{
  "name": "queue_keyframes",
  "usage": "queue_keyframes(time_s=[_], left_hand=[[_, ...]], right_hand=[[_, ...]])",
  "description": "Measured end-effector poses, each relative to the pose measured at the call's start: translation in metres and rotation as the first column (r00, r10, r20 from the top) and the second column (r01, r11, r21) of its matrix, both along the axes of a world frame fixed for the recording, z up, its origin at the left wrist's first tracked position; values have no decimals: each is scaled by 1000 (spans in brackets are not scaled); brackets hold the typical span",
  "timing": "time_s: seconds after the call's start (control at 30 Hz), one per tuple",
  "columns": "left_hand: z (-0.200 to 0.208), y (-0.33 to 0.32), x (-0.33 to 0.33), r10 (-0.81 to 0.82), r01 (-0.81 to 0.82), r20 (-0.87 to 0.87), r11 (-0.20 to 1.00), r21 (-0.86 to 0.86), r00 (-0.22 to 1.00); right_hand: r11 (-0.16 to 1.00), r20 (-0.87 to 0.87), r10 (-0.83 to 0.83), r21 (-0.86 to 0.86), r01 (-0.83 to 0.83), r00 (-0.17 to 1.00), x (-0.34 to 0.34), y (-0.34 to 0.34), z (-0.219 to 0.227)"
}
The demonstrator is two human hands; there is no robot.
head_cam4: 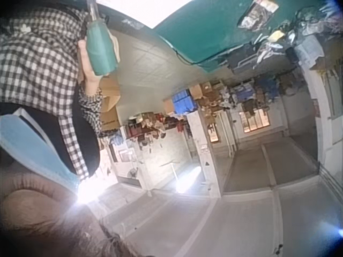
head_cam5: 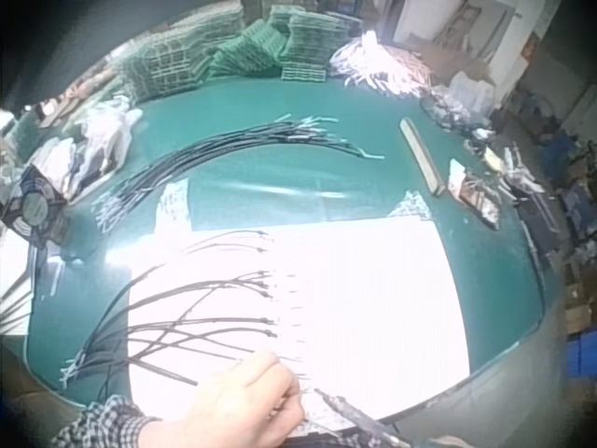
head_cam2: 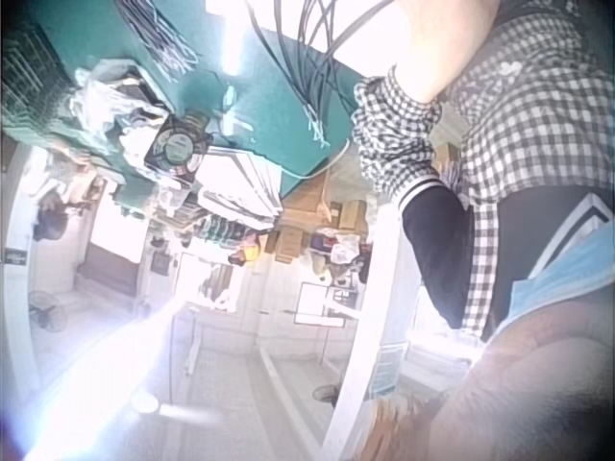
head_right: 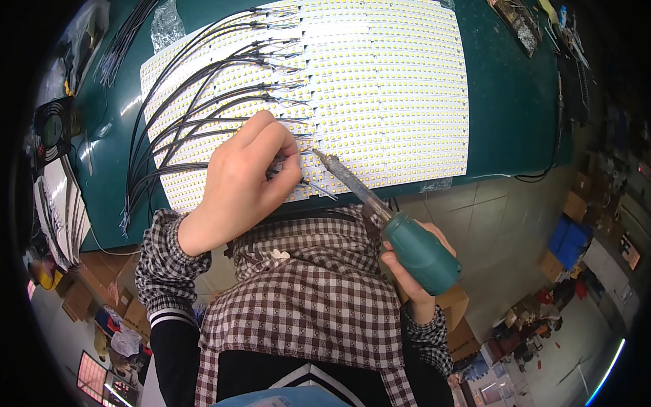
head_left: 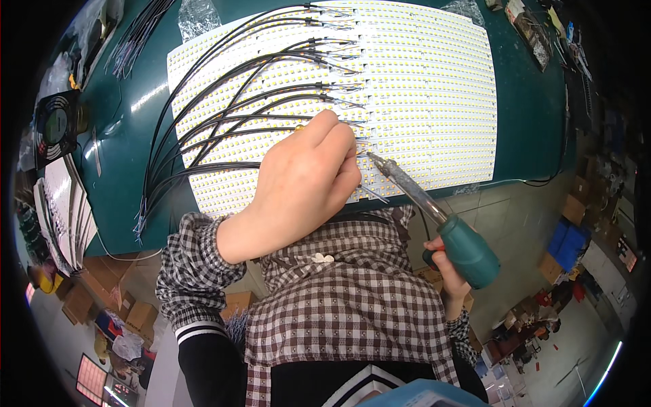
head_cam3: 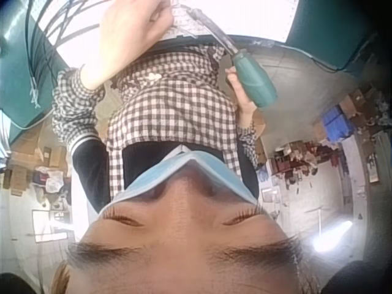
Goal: The person uses a soldering iron to attach black wires to a large LED panel. They hold the wires in place with one hand while applying heat and solder with the other, working sequentially along the edge of the panel.
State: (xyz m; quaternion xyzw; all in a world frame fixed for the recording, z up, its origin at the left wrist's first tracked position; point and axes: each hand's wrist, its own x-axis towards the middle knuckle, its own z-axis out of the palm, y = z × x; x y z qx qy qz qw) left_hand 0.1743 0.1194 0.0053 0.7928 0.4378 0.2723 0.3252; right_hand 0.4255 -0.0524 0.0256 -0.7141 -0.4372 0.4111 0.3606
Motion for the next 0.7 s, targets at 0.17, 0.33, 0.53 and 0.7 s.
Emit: queue_keyframes(time_s=[0.17, 0.33, 0.53, 0.7], left_hand=[[2, 1, -1, -2, 1, -20, 1000, -8, 1000], [2, 0, -1, 2, -2, -22, 1000, -21, 1000], [3, 0, -1, 11, -11, -14, 1000, -27, 1000], [3, -1, -7, -22, 36, 128, 994, -107, 991]], right_hand=[[997, -51, -67, 24, 68, 996, -2, -3, -3], [999, -42, -29, 41, 30, 999, -1, -1, 0], [998, -131, -4, 54, 11, 991, 3, -3, -1], [985, -285, -110, 93, 142, 952, -5, 0, -1]])
